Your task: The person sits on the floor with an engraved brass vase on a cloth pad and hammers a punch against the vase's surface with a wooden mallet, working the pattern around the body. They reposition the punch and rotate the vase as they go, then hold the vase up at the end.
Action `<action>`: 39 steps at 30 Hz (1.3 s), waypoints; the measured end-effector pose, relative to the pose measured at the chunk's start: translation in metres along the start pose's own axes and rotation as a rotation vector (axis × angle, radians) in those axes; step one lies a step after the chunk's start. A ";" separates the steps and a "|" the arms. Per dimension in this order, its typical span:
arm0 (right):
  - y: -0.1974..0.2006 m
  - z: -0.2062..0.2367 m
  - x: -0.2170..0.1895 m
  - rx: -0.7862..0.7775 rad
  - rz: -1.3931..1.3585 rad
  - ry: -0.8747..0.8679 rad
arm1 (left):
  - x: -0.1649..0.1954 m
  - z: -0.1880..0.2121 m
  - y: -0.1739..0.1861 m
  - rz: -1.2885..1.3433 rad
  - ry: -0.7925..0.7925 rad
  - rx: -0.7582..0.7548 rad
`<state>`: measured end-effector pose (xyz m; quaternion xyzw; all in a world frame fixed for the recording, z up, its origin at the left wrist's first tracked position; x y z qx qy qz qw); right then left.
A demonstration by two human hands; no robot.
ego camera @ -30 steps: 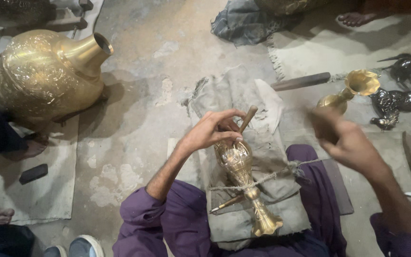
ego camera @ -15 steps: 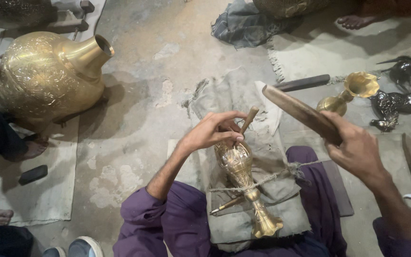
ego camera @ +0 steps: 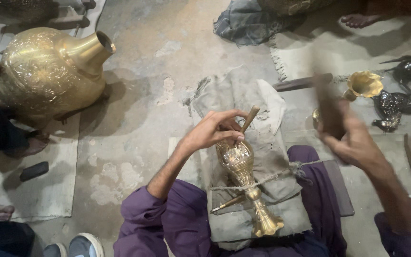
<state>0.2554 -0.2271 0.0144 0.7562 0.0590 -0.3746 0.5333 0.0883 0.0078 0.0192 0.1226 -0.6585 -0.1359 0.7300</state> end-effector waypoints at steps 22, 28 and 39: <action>-0.003 0.009 0.015 -0.085 0.025 -0.096 | 0.001 -0.002 0.001 -0.032 -0.052 -0.001; 0.006 0.006 0.008 0.133 -0.204 -0.029 | -0.006 -0.001 0.002 -0.040 0.002 0.037; -0.006 0.012 0.015 -0.114 0.301 -0.204 | -0.012 -0.004 0.003 -0.047 0.032 0.046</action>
Point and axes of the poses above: each hand's wrist, its own z-axis away from the middle knuckle, its own y-axis out of the back of the hand, x = y × z, the point moved 9 cm from there along -z, towards the middle knuckle, and after that the axes turned 8 degrees about y, right-handed, at the moved point
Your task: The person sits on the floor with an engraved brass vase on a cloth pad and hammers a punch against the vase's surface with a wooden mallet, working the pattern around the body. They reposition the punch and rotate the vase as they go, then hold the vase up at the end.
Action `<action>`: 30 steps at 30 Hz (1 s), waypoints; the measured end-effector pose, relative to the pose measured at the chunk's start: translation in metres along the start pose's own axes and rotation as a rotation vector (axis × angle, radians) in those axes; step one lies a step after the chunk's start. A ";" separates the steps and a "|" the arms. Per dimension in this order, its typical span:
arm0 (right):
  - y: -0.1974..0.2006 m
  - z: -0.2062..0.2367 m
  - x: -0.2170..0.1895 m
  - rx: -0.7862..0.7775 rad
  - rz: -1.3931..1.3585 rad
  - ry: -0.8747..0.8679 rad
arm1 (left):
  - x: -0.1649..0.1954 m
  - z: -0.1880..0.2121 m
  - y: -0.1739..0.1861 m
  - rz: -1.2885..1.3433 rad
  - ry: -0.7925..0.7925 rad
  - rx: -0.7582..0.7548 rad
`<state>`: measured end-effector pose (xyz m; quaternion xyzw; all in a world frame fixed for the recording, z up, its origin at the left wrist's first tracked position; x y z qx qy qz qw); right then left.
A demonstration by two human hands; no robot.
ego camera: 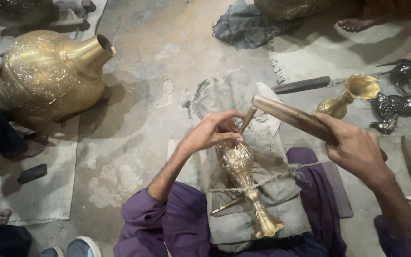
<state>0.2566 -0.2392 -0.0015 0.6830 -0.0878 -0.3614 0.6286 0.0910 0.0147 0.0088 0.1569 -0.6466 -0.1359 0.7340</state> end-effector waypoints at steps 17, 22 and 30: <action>-0.002 -0.008 -0.004 -0.063 -0.119 -0.013 | 0.006 0.004 0.003 -0.021 -0.043 0.036; 0.023 -0.002 -0.010 0.185 -0.074 0.082 | 0.004 0.006 0.004 -0.035 -0.095 0.045; 0.020 -0.004 -0.009 0.149 -0.210 0.044 | -0.009 0.002 0.002 -0.066 -0.040 0.067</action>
Point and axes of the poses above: each hand's wrist, its own z-axis away from the middle knuckle, its own y-axis out of the back of the hand, x = y × z, the point moved 9 cm from there along -z, towards the middle knuckle, and after that the axes turned 8 degrees about y, right-handed, at the moved point
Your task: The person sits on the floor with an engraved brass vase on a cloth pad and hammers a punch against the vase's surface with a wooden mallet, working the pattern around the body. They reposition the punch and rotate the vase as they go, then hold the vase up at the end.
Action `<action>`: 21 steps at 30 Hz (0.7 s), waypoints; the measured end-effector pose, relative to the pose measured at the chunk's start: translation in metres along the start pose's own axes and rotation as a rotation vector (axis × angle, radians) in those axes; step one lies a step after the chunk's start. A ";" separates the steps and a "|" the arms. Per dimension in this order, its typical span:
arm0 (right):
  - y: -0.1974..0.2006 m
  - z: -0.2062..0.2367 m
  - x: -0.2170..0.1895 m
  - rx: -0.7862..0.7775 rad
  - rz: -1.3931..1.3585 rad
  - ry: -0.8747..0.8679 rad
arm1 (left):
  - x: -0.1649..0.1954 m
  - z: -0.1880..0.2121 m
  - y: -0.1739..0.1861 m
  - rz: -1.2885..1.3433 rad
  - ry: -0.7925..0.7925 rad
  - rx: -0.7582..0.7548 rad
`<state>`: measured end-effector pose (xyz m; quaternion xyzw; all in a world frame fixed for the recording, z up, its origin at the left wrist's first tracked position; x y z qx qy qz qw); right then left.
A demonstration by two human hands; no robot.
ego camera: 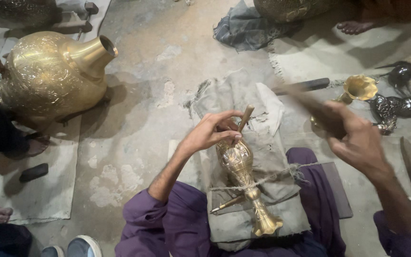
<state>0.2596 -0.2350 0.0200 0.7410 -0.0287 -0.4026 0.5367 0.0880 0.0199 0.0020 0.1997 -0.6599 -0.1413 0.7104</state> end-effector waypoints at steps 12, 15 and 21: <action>-0.047 0.103 0.008 -0.391 -0.311 0.241 | -0.065 0.110 0.031 0.625 -0.025 0.820; -0.086 0.179 0.008 -0.812 -0.772 0.248 | -0.101 0.171 0.004 0.721 0.093 1.021; -0.169 0.256 0.070 -1.108 -0.013 -0.068 | -0.160 0.267 -0.063 0.694 0.432 1.171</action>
Point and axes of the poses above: each hand's wrist, its own z-axis away from the middle knuckle, its own y-axis out of the back of the hand, x = y × z, the point moved 9 cm from there along -z, towards the middle knuckle, and after that the axes turned 8 degrees about y, right-handed, at the moved point
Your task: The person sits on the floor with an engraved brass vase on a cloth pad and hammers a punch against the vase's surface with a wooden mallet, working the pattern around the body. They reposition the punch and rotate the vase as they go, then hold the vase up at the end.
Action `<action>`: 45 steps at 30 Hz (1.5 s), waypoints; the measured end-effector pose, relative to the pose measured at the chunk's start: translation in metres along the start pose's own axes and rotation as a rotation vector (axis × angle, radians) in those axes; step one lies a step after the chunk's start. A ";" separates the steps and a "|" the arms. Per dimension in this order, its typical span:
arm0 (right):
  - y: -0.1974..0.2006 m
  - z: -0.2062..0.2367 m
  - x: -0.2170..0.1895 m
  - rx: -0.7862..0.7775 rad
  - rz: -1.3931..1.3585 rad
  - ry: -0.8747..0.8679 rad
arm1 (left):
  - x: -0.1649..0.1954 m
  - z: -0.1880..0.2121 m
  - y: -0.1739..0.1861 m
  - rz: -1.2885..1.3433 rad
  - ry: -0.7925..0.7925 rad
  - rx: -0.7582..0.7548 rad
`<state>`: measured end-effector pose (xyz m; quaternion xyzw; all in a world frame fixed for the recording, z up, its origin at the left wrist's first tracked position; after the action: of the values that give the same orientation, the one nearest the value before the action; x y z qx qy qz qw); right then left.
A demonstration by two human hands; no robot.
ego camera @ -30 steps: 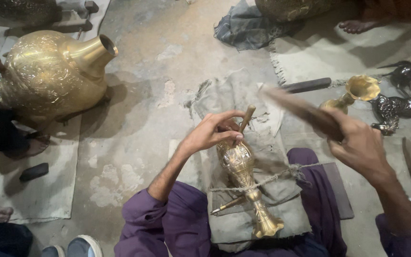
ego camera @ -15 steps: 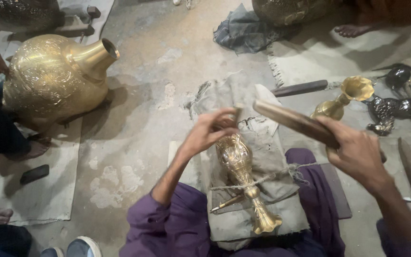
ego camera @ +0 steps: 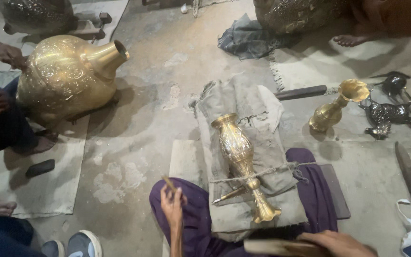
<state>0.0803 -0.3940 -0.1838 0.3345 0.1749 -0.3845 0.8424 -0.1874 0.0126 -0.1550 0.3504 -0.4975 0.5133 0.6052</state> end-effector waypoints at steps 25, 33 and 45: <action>0.111 -0.002 -0.134 0.891 0.091 0.301 | 0.017 0.088 -0.108 0.177 -0.206 -0.257; 0.111 -0.008 -0.138 0.914 0.067 0.246 | 0.022 0.147 -0.197 0.006 -0.275 -0.543; 0.111 0.000 -0.154 1.018 0.165 0.264 | 0.053 0.171 -0.214 -0.210 -0.800 -0.539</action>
<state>0.0661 -0.2596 -0.0513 0.7593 0.0440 -0.3079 0.5717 -0.0221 -0.1810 -0.0409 0.3992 -0.7679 0.1277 0.4844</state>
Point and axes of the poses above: each hand's wrist, its own z-axis away from the middle knuckle, its own y-axis out of the back of the hand, x = y × z, the point moved 9 cm from there along -z, towards the middle knuckle, and after that the axes turned 8 degrees about y, right-handed, at the moved point
